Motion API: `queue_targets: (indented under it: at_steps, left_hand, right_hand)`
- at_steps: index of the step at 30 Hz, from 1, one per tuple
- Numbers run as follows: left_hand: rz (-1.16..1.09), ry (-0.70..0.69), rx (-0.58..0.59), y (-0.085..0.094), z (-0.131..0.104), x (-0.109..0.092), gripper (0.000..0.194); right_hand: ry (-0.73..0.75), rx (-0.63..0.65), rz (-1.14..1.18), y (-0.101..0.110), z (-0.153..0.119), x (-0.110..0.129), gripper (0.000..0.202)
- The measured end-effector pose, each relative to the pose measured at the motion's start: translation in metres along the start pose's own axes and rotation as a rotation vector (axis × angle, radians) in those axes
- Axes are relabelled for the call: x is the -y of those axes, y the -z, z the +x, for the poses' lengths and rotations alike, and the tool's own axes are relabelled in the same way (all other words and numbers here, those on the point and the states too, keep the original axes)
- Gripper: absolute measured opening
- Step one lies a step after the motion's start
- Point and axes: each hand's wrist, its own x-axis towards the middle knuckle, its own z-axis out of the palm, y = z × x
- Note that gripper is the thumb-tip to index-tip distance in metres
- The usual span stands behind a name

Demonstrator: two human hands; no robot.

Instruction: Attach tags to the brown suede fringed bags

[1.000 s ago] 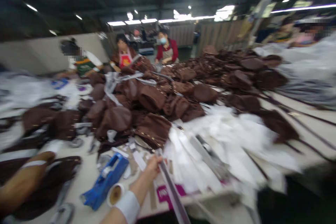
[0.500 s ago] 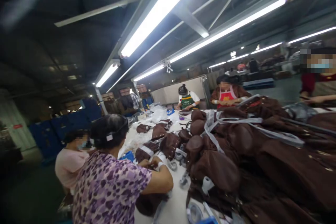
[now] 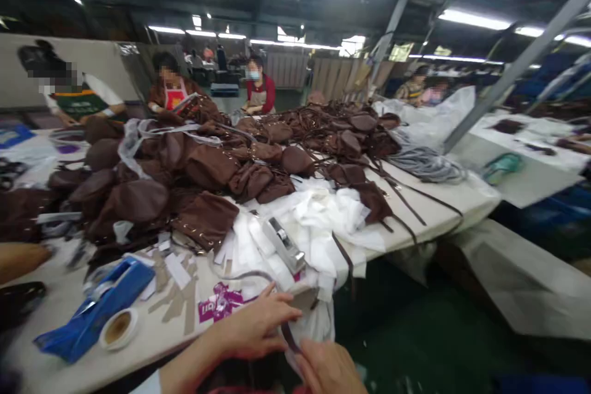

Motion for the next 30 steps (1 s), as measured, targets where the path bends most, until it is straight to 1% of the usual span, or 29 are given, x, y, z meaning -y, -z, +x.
queue_targets:
  at_steps: [2,3,5,6,8,10,12,15,18,22,24,27,30]
  left_hand:
    - [0.085,0.001,0.117,-0.001,0.009,-0.004,0.017]
    - [0.115,0.004,0.17,0.001,0.012,-0.003,0.009]
    - [0.172,-0.008,0.248,0.007,0.016,0.001,0.017]
    - [0.212,-0.024,0.26,0.012,0.015,0.004,0.019]
    - [0.318,-0.063,0.244,0.025,0.01,0.009,0.02]
    - [0.408,-0.083,0.214,0.042,0.002,0.013,0.023]
    - [0.476,-0.066,0.198,0.059,-0.008,0.015,0.026]
    - [0.546,-0.021,0.186,0.077,-0.019,0.018,0.03]
    - [0.559,0.001,0.149,0.087,-0.024,0.02,0.033]
    - [0.567,0.025,0.086,0.099,-0.028,0.023,0.035]
    - [0.574,0.056,0.073,0.107,-0.033,0.025,0.035]
    - [0.572,0.105,0.09,0.114,-0.042,0.03,0.033]
    - [0.547,0.168,0.087,0.115,-0.048,0.036,0.032]
  right_hand:
    - [0.024,0.05,0.031,0.014,0.003,0.021,0.025]
    - [0.014,0.1,0.115,0.02,0.004,0.03,0.026]
    - [-0.014,0.212,0.333,0.028,0.004,0.038,0.024]
    - [-0.024,0.256,0.424,0.031,0.003,0.036,0.024]
    - [-0.022,0.278,0.482,0.032,0.0,0.025,0.023]
    - [-0.013,0.239,0.42,0.03,-0.004,0.008,0.024]
    - [-0.012,0.222,0.397,0.03,-0.008,-0.005,0.025]
    - [-0.051,0.281,0.524,0.029,-0.012,-0.014,0.017]
    - [-0.107,0.322,0.622,0.03,-0.012,-0.012,0.01]
    - [-0.117,0.354,0.598,0.039,-0.011,-0.014,0.011]
    - [-0.115,0.35,0.603,0.045,-0.013,-0.02,0.016]
    - [-0.131,0.331,0.625,0.052,-0.02,-0.031,0.02]
    - [-0.136,0.379,0.636,0.056,-0.027,-0.042,0.021]
